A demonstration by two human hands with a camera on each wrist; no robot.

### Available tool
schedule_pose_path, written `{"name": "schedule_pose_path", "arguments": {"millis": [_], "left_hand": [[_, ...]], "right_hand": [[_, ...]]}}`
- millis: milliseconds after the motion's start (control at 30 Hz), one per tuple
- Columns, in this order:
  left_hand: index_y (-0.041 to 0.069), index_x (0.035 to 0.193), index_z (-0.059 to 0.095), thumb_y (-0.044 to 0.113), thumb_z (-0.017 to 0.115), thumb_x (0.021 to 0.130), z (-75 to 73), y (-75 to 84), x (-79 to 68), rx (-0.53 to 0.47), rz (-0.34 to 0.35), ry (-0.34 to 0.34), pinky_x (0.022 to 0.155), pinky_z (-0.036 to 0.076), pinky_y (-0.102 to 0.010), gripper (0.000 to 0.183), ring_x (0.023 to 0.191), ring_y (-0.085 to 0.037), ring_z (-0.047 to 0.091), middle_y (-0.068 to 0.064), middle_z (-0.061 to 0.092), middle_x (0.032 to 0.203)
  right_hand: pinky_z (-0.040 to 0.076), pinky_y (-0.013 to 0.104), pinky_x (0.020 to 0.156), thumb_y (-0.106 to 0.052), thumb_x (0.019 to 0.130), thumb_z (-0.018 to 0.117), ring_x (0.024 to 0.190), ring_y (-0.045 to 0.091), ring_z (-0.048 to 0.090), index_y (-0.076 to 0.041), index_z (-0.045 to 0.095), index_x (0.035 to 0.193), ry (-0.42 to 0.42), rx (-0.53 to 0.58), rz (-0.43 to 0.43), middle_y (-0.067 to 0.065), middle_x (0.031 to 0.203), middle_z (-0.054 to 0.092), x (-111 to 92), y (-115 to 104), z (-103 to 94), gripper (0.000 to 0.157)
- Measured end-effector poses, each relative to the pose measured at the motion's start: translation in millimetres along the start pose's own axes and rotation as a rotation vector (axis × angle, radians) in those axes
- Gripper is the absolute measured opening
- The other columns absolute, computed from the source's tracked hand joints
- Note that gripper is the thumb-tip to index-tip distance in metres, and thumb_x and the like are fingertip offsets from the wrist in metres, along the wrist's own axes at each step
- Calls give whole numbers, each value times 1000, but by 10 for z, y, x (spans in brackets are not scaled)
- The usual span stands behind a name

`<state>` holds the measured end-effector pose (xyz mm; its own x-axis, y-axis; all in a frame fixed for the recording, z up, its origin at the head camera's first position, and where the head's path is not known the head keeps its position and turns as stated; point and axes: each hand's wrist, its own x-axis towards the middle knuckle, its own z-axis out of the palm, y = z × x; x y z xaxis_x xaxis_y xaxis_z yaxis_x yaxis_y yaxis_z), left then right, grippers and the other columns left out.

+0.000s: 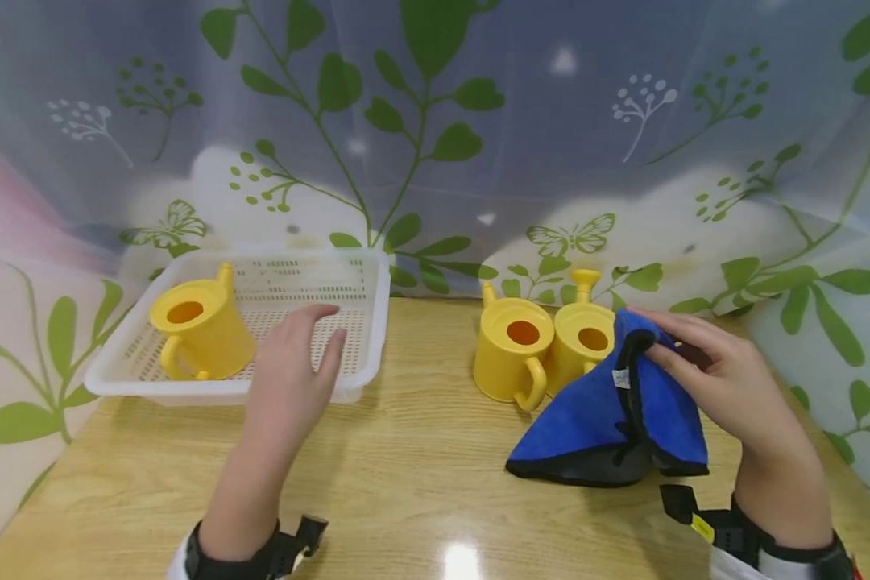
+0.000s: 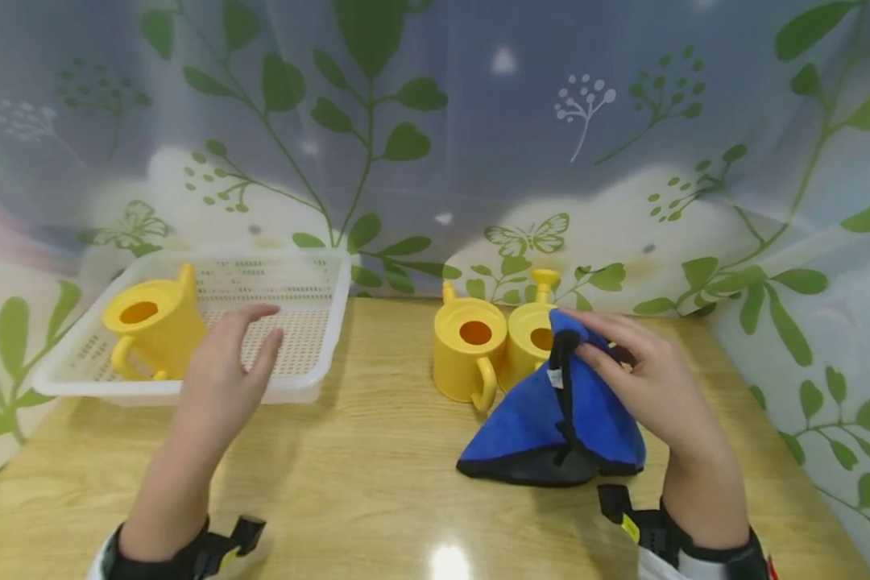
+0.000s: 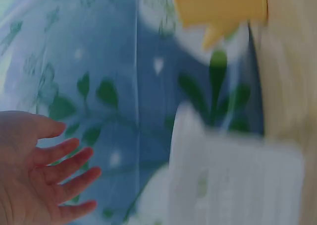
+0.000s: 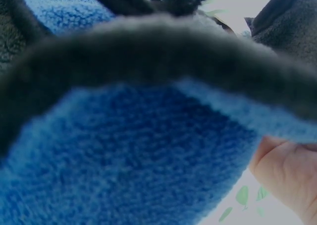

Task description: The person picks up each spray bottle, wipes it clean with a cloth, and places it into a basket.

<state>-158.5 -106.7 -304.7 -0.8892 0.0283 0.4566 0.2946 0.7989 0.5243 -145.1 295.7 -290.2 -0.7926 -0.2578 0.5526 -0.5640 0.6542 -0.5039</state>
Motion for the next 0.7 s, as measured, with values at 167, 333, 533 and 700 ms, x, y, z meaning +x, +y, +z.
{"name": "schedule_pose_path", "arguments": {"millis": [167, 333, 533, 700], "left_hand": [[12, 121, 50, 25, 50, 94, 465, 400, -80, -409, -95, -244, 98, 39, -43, 30, 112, -19, 49, -7, 55, 120], [10, 124, 48, 26, 50, 94, 1006, 702, -100, -721, -241, -495, 96, 41, -40, 34, 112, -19, 48, -6, 53, 124], [4, 128, 43, 25, 51, 92, 1457, 799, -131, -727, -319, -555, 91, 44, -40, 42, 114, -26, 47, -12, 49, 128], [-3, 129, 40, 24, 52, 92, 1616, 849, -186, -601, -254, -596, 97, 40, -41, 48, 117, -28, 44, -19, 44, 130]], "right_hand": [[41, 11, 62, 2, 84, 59, 79, 2, 51, -14, 57, 122, 17, 1, 26, -27, 112, 51, -20, 24, 4, 41], [39, 12, 60, 1, 84, 59, 76, 3, 49, -14, 57, 122, 31, -18, 27, -28, 109, 52, 12, 40, -22, 41], [37, 14, 59, -2, 85, 60, 76, 4, 48, -17, 57, 122, 23, -25, 55, -27, 108, 52, 22, 27, 0, 41], [39, 12, 61, -2, 85, 60, 79, 4, 50, -17, 57, 123, 4, 8, 65, -26, 111, 52, 21, 13, 39, 41]]}}
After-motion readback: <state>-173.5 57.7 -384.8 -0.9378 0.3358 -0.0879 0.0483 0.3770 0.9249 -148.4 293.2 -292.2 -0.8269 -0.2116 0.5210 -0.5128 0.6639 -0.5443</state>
